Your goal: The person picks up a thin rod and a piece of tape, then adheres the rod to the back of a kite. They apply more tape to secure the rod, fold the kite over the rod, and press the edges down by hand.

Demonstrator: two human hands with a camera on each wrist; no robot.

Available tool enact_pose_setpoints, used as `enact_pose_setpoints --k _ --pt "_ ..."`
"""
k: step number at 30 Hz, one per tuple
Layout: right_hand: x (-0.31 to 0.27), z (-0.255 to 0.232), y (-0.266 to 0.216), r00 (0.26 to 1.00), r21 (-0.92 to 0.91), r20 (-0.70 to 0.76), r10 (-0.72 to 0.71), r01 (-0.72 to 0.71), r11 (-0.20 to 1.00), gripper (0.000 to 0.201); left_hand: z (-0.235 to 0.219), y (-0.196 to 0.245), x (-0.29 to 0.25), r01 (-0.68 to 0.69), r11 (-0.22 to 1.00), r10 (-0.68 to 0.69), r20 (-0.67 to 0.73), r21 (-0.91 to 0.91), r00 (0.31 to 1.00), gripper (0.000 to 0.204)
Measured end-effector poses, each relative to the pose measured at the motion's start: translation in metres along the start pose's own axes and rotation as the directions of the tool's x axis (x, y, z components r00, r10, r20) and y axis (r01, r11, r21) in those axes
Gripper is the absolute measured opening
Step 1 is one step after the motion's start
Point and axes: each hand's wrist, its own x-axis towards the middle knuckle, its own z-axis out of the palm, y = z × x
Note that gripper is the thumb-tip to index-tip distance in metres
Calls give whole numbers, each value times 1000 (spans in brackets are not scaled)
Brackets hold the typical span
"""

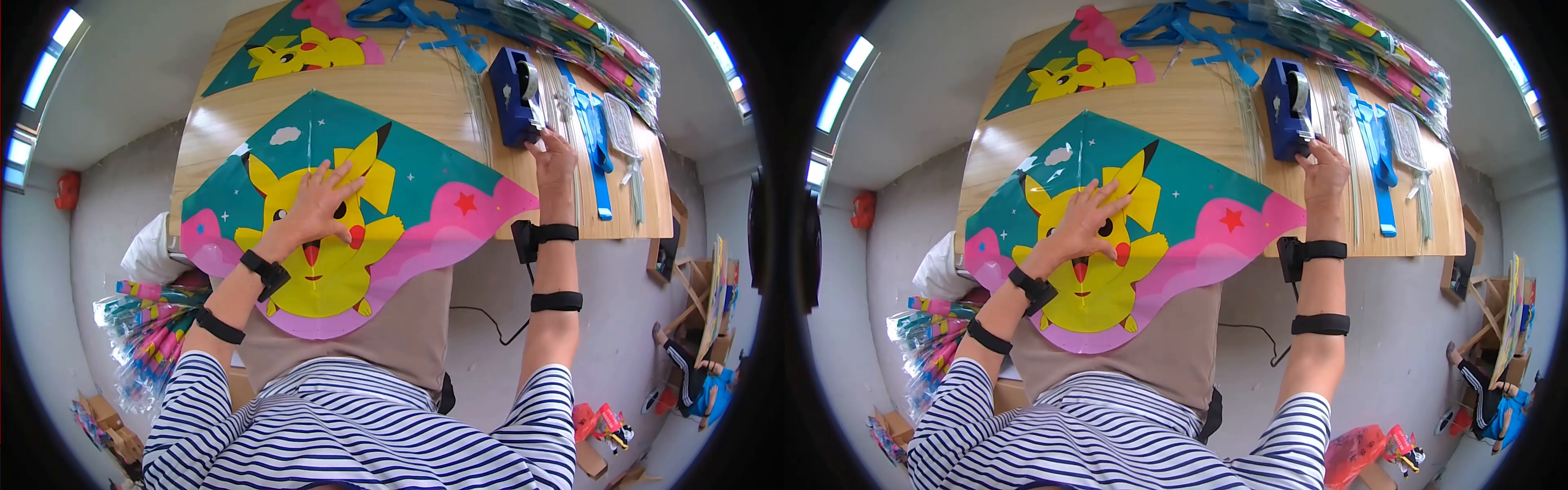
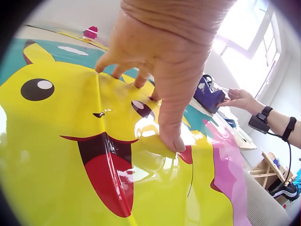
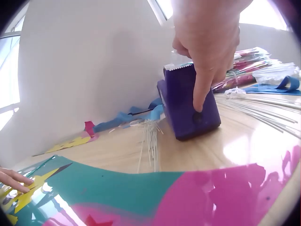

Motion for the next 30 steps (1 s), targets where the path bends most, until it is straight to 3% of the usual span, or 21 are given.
enact_pose_setpoints --k 3,6,7,9,12,15,21,30 --pt "-4 -6 14 996 -98 -89 -2 -6 995 21 -1 1 1 -3 1000 3 -4 -1 1000 110" --pt "-37 2 16 996 41 -52 -66 68 997 19 -1 -1 0 -6 1000 6 -11 -6 1000 109" --pt "-39 -5 19 991 213 -124 58 -31 977 19 0 -1 0 -11 1000 11 -16 -9 1000 109" --pt "-39 -24 30 924 546 -196 328 -175 820 19 0 -1 -1 -11 1000 11 -19 -13 1000 109" --pt "-52 -19 20 937 384 -164 310 -228 895 22 2 -3 1 -9 1000 9 -38 8 999 110" --pt "-49 3 -1 947 391 -97 308 -248 886 19 4 -2 0 -9 1000 9 -21 0 1000 111" --pt "-27 13 17 931 329 -202 304 -228 916 9 -1 0 -2 3 1000 -3 -18 -9 1000 110" --pt "-28 34 17 890 -30 -437 134 -163 986 8 -5 -1 -2 4 1000 -4 -2 -21 1000 108"
